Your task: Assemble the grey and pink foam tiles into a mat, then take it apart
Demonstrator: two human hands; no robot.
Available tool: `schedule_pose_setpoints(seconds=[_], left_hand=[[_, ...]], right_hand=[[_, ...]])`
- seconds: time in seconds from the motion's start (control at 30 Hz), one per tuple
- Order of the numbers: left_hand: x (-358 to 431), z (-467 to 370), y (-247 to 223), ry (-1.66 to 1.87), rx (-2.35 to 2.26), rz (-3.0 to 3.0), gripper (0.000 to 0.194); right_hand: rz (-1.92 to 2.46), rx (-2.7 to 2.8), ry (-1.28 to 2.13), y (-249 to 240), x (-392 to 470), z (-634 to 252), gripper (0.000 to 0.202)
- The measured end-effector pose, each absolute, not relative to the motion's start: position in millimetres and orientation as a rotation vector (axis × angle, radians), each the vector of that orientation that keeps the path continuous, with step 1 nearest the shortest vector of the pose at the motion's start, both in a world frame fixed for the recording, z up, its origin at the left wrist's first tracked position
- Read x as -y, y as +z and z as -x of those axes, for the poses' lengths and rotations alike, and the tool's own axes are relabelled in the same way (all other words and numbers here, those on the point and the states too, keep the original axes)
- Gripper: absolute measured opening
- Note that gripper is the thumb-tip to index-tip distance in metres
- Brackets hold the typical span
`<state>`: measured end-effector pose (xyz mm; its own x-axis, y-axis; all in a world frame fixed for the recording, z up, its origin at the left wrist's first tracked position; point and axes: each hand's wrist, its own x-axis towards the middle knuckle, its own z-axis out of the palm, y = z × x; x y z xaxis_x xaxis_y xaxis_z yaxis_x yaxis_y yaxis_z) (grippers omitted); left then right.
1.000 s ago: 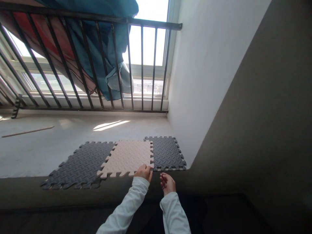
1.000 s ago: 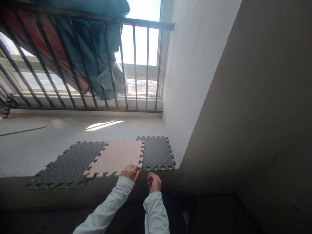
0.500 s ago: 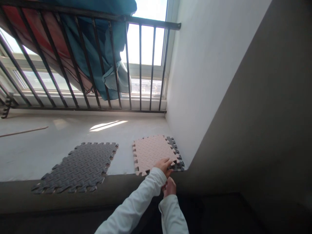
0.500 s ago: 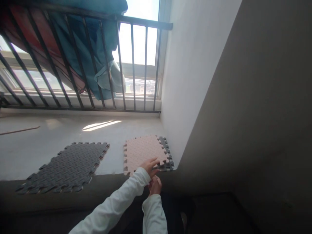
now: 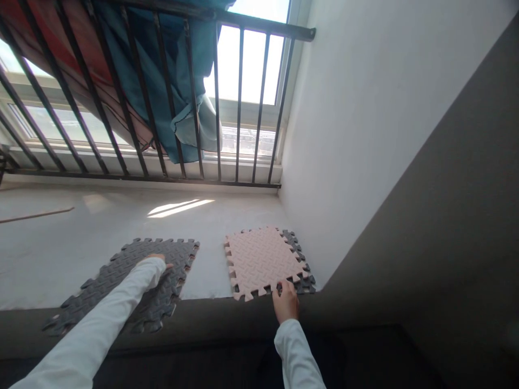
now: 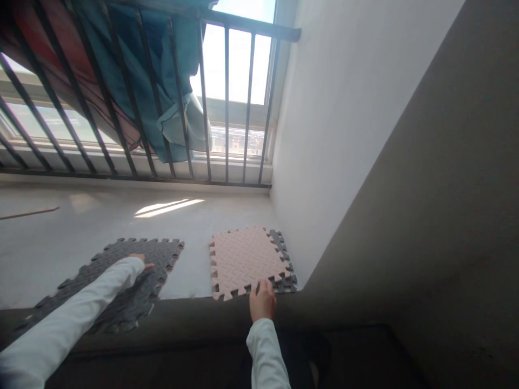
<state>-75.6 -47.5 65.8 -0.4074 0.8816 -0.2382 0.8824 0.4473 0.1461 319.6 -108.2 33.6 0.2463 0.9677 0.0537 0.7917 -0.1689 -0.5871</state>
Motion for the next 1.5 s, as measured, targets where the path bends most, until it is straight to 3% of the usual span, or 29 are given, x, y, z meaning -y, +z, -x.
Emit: schedule_pose_setpoints(seconds=[0.2, 0.37, 0.47, 0.67, 0.9, 1.07, 1.5], left_hand=[[51, 82, 17, -0.112, -2.626, -1.394, 0.055], [53, 86, 2, -0.2, -2.506, -1.407, 0.094], [51, 94, 0, -0.241, -2.396, -1.431, 0.103], [46, 97, -13, -0.273, -2.415, -1.411, 0.1], [48, 95, -30, -0.24, -2.566, -1.454, 0.092], [46, 97, -39, -0.44, -2.601, -1.383, 0.091], [56, 95, -32, -0.164, -2.58, -1.476, 0.089]], right_hand=[[2.445, 1.957, 0.109, 44, 80, -323, 0.029], [2.54, 2.059, 0.041, 43, 66, -333, 0.031], [2.51, 2.096, 0.118, 45, 62, -336, 0.03], [2.317, 2.054, 0.057, 61, 27, -322, 0.017], [2.324, 2.077, -0.086, 78, -56, -293, 0.022], [2.403, 2.016, -0.064, 68, -103, -292, 0.024], [2.47, 1.957, 0.016, 26, -147, -304, 0.026]])
